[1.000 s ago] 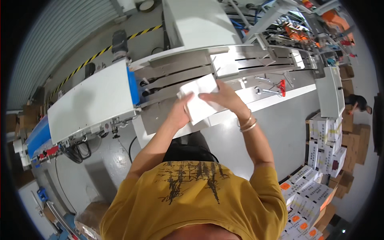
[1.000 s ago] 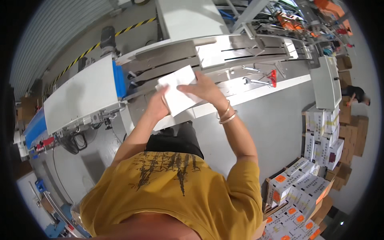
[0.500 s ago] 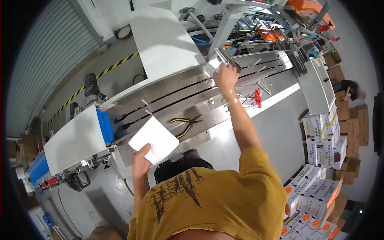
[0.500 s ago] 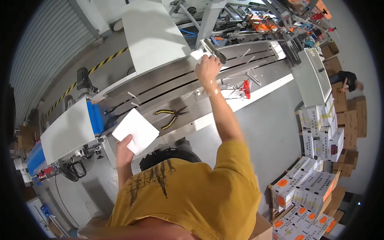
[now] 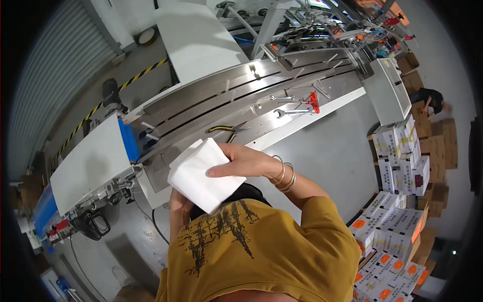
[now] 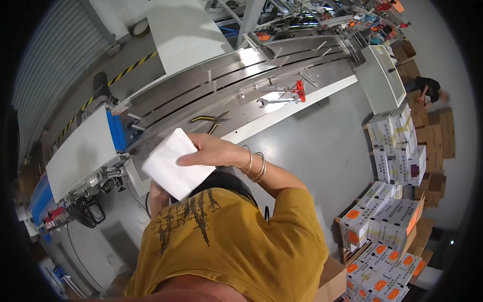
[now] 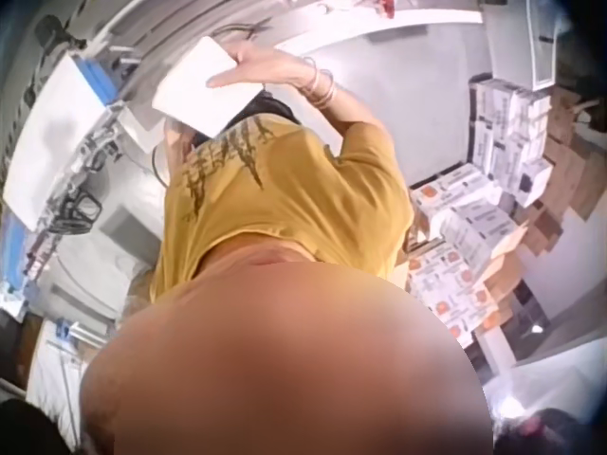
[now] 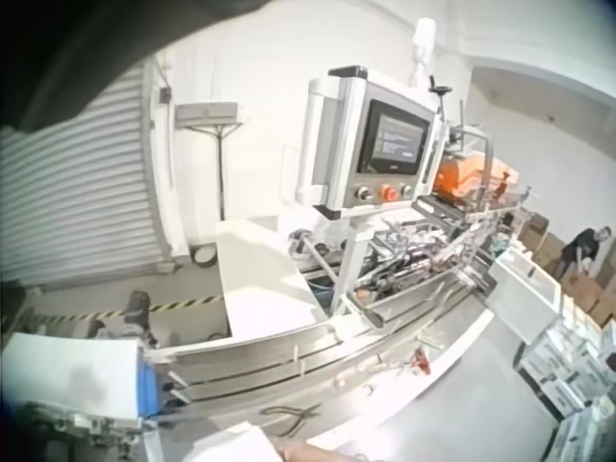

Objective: Processing and inspecting stacks of white paper napkins or sheets on a conveyor line in an industrial facility.

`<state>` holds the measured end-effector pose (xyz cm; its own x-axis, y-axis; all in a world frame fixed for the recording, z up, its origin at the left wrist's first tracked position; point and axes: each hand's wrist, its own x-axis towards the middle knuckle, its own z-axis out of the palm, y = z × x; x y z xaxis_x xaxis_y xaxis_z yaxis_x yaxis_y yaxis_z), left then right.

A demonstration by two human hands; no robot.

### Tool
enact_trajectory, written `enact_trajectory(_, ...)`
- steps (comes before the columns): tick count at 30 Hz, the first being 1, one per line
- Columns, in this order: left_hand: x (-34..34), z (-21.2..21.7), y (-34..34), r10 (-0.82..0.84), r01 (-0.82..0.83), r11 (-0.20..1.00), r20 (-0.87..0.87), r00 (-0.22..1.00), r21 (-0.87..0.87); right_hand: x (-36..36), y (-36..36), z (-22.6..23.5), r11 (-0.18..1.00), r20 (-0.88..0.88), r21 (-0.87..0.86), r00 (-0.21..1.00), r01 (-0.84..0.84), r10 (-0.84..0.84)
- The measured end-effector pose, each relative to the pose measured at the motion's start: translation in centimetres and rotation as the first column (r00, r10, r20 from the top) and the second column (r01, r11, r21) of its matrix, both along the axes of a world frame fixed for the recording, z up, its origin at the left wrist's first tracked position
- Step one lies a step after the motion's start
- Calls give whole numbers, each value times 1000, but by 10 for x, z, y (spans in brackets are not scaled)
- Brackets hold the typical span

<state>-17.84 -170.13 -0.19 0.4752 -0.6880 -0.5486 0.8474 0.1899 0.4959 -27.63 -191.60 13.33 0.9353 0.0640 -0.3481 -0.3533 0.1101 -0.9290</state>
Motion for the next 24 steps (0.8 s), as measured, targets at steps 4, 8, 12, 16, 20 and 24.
enact_trajectory(4, -15, -16, 24, 9, -11, 1000, -102, 995, -19, -6, 20, 16, 944, 26, -325, 999, 49, -43)
enact_trajectory(8, -28, -14, 17, -49, 60, 986, 77, 996, -157, -24, 34, 5, 632, 598, -718, 725, 293, 343)
enact_trajectory(12, -26, -11, 42, -14, 229, 949, 696, 717, -217, -25, 44, -24, 454, 496, -850, 693, 265, 524)
enact_trajectory(16, -21, 10, 46, 55, -110, 942, -178, 983, -316, -23, 45, -48, 377, 509, -856, 708, 355, 490)
enact_trajectory(20, -25, 10, 55, 175, -175, 925, -30, 984, -338, -17, 56, -60, 529, 610, -709, 782, 467, 127)
enact_trajectory(24, -35, 32, 55, 387, -364, 918, 155, 909, -155, -6, 47, -76, 962, 205, -170, 962, 215, -179)
